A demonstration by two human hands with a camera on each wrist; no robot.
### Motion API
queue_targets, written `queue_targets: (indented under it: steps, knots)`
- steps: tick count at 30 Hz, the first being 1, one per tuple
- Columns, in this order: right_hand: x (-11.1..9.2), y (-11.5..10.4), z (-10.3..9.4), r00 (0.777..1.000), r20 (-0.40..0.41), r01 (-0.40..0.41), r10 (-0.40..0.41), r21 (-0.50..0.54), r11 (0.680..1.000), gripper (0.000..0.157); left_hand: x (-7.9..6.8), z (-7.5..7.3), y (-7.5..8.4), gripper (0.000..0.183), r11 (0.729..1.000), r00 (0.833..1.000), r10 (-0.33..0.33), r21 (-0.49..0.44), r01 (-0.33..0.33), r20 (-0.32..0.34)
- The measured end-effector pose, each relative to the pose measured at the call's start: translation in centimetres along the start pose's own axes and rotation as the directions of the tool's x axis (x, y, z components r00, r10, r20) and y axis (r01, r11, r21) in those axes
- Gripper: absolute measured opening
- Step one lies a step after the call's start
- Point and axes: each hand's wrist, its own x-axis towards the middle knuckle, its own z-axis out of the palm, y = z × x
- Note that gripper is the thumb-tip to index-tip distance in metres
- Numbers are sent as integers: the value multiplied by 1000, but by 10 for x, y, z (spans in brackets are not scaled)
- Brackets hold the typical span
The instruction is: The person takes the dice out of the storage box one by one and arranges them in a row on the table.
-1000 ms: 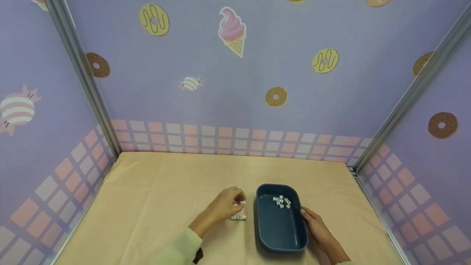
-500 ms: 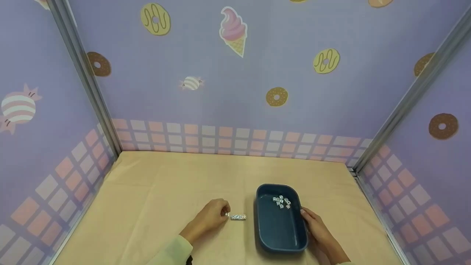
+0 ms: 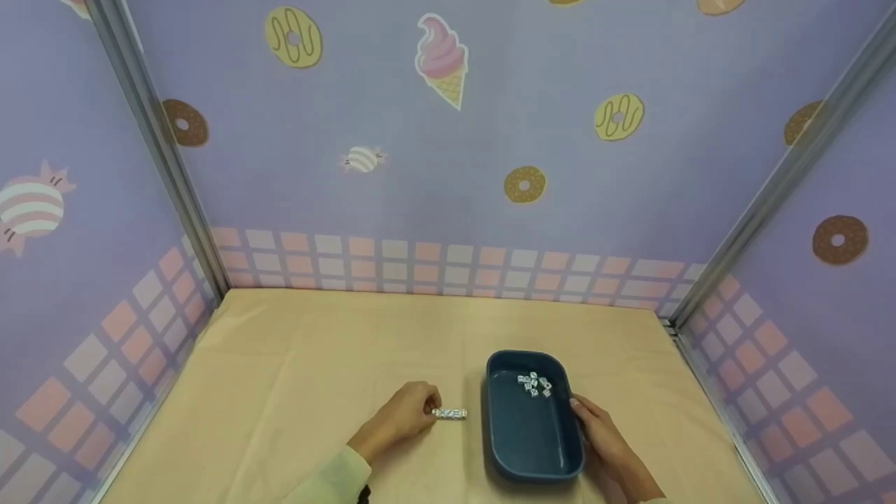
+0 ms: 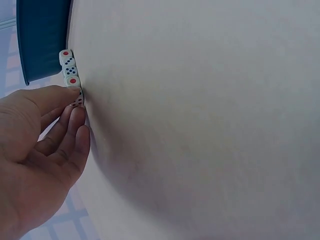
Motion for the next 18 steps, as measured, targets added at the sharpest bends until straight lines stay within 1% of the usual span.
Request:
queue_targets:
  steps: [5,8,10,12,14,16,18]
  knots:
    - [1,0,-1,1000,6,-10,10,8,1000,57,1,0,0,15,1000,1000,1,3,-1,9]
    - [2,1,0,1000,-2,2,-2,11,1000,56,-1,-4,2,18,1000,999,-13,2,13,42]
    - [2,0,1,1000,2,20,-20,14,1000,56,-2,-9,6,23,999,997,-33,13,32,65]
    - [1,0,1,1000,9,28,-28,25,999,56,-1,-16,12,31,999,995,-50,23,48,86]
    - [0,0,1,999,20,32,-33,36,999,57,2,-23,21,38,998,995,-56,33,53,83]
    - [-1,0,1,999,23,29,-30,45,999,57,8,-28,32,43,999,997,-39,33,37,63]
    - [-1,0,0,999,19,25,-26,46,999,58,16,-29,45,43,999,1000,-4,38,3,29]
